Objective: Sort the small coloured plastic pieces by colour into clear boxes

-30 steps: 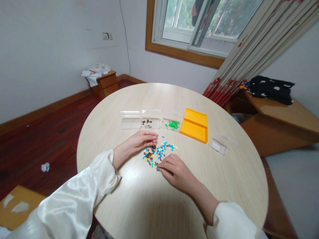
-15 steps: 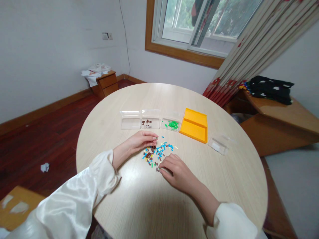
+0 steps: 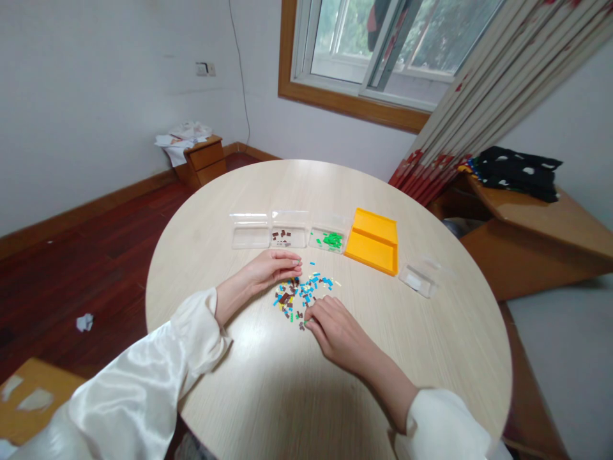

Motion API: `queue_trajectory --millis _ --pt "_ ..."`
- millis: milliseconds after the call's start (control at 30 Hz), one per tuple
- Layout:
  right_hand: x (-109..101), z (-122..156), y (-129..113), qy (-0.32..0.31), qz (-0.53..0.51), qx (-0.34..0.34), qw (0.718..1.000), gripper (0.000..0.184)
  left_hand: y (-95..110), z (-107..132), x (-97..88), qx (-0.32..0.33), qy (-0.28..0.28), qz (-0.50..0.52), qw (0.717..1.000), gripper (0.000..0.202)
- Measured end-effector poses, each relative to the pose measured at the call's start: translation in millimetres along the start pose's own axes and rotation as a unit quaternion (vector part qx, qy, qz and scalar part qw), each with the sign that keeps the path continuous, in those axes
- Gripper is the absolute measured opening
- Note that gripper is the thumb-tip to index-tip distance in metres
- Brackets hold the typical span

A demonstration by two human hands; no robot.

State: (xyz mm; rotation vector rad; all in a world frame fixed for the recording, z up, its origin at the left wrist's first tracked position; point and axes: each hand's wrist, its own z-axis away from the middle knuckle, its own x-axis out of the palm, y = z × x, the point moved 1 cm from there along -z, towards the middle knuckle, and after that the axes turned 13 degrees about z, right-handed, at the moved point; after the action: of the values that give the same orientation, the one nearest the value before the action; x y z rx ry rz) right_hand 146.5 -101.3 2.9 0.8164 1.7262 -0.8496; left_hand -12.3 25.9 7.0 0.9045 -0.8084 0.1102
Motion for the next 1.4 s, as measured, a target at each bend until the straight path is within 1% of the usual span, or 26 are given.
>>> queue_trajectory --millis 67,267,367,433,500,567,667,767,867,1067,1200,1300,1400 --pt "0 -1 1 0.007 -0.003 0.011 1.0 0.011 1 1 1.1 0.005 0.004 0.0 1.0 0.009" --pt "-1 -7 8 0.056 -0.004 0.034 0.998 0.013 3 2 4.0 0.021 0.015 0.0 1.0 0.01" --pt "0 -12 16 0.076 0.008 0.049 0.996 0.012 2 2 3.7 0.022 0.014 0.003 1.0 0.01" --pt "1 -18 26 0.106 0.033 0.062 0.992 0.012 2 2 3.9 0.023 0.012 0.008 1.0 0.01" --pt "3 -27 41 0.156 0.067 0.088 0.981 0.013 2 2 4.2 0.025 0.013 0.012 1.0 0.01" --pt "6 -38 60 0.216 0.098 0.13 0.963 0.014 2 1 4.1 0.032 0.024 0.015 0.999 0.01" --pt "11 -55 87 0.262 0.138 0.188 0.936 0.013 3 0 3.0 0.046 0.041 0.023 0.998 0.01" --pt "15 -68 108 0.275 0.151 0.245 0.917 0.014 2 0 1.8 0.049 0.046 0.033 0.997 0.009" --pt "18 -72 118 0.265 0.154 0.269 0.913 0.016 1 0 1.7 0.044 0.05 0.045 0.997 0.009" --pt "19 -68 118 0.255 0.142 0.252 0.923 0.019 -1 -1 1.2 0.028 0.057 0.057 0.996 0.011" --pt "16 -68 112 0.266 0.111 0.236 0.928 0.02 -2 -1 1.3 0.032 0.061 0.058 0.996 0.012" --pt "14 -68 96 0.287 0.063 0.174 0.94 0.018 -2 0 2.7 0.038 0.068 0.058 0.995 0.015" --pt "14 -71 70 0.275 0.019 0.076 0.958 0.015 -2 0 2.8 0.044 0.052 0.059 0.996 0.014"
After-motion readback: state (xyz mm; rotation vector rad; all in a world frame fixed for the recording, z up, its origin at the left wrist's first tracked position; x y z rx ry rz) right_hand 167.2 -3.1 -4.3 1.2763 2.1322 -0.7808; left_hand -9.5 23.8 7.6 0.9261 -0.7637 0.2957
